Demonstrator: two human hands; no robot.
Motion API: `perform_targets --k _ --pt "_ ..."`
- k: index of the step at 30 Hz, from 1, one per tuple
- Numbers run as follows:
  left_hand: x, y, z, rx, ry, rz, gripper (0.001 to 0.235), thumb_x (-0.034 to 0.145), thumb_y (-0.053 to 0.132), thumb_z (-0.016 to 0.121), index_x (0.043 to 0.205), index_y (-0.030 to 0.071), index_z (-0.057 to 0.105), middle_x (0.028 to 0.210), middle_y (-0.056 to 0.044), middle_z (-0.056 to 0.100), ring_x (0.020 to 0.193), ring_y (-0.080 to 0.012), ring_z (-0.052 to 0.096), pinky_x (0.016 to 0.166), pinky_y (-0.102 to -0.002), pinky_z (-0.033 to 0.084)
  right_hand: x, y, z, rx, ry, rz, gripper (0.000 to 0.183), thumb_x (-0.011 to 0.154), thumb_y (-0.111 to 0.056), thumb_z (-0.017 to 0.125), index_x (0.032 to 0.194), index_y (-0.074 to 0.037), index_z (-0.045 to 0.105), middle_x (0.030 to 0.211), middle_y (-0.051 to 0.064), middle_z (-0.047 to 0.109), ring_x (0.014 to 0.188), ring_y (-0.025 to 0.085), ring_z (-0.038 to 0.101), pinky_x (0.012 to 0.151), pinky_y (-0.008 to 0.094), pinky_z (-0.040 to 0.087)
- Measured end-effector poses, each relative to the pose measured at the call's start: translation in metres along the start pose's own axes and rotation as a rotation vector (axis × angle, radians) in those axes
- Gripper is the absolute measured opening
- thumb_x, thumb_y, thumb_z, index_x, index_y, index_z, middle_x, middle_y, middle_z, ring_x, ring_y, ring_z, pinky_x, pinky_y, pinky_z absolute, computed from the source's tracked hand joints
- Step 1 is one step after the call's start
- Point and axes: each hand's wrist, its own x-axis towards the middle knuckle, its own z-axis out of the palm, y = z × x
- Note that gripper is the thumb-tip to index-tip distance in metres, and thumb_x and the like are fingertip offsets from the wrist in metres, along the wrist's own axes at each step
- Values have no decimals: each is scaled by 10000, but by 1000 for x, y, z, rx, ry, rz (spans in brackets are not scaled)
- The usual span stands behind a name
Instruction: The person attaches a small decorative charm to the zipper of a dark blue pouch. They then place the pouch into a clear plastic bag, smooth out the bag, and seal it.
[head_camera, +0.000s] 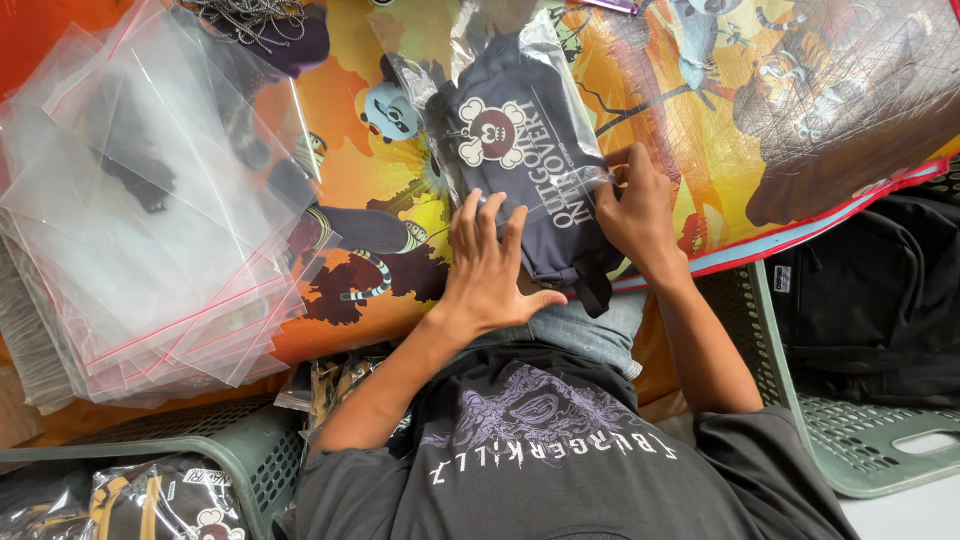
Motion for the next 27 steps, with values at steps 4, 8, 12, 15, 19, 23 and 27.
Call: perform_targets --k 4,8,12,15,19,23,27 --pt "-4 2 1 -7 -16 -13 983 674 598 837 1319 -36 454 1332 -272 401 1355 -546 299 1128 -617 278 3 6 7 -150 3 -72 238 952 -131 670 1160 -62 577 782 175 660 706 404 706 575 484 519" --pt "-9 -14 9 -45 7 -19 688 788 395 802 1281 9 518 1231 -196 469 1261 -433 441 1106 -546 372 9 -59 -38 -409 -296 -155 783 882 -443 751 1459 -7 452 1180 277 589 1085 470 586 833 588 514" --pt "-8 -19 3 10 45 -50 663 820 416 773 1284 14 524 1234 -188 458 1246 -421 449 1074 -532 405 13 -67 -51 -517 -639 -164 1235 683 -583 792 1612 -9 214 1478 303 402 1221 407 414 1005 537 421" --pt "-12 -25 10 71 69 -95 744 796 511 771 1291 15 519 1280 -202 428 1257 -439 431 1064 -559 403 14 -45 -42 -603 -578 -274 1130 687 -452 844 1591 -50 297 1370 217 502 1150 373 489 932 469 460" --pt "-11 -34 19 67 144 -84 669 798 516 783 1188 30 539 1183 -164 464 1063 -375 539 932 -500 487 18 -20 -29 -572 -434 -414 791 783 -354 836 1432 -9 542 1127 177 608 1041 343 600 811 433 516" --pt "-6 -33 24 114 187 -124 636 762 516 809 1119 70 530 1084 -105 476 877 -315 566 742 -453 510 15 -12 -19 -491 -359 -410 650 816 -311 838 1331 2 596 1048 166 615 968 330 628 744 436 537" --pt "-12 -38 31 140 218 -118 547 798 537 767 1046 109 531 930 -31 436 748 -232 552 637 -384 469 8 3 -11 -467 -264 -474 501 805 -256 849 1191 -36 617 954 118 595 830 325 657 675 446 548"
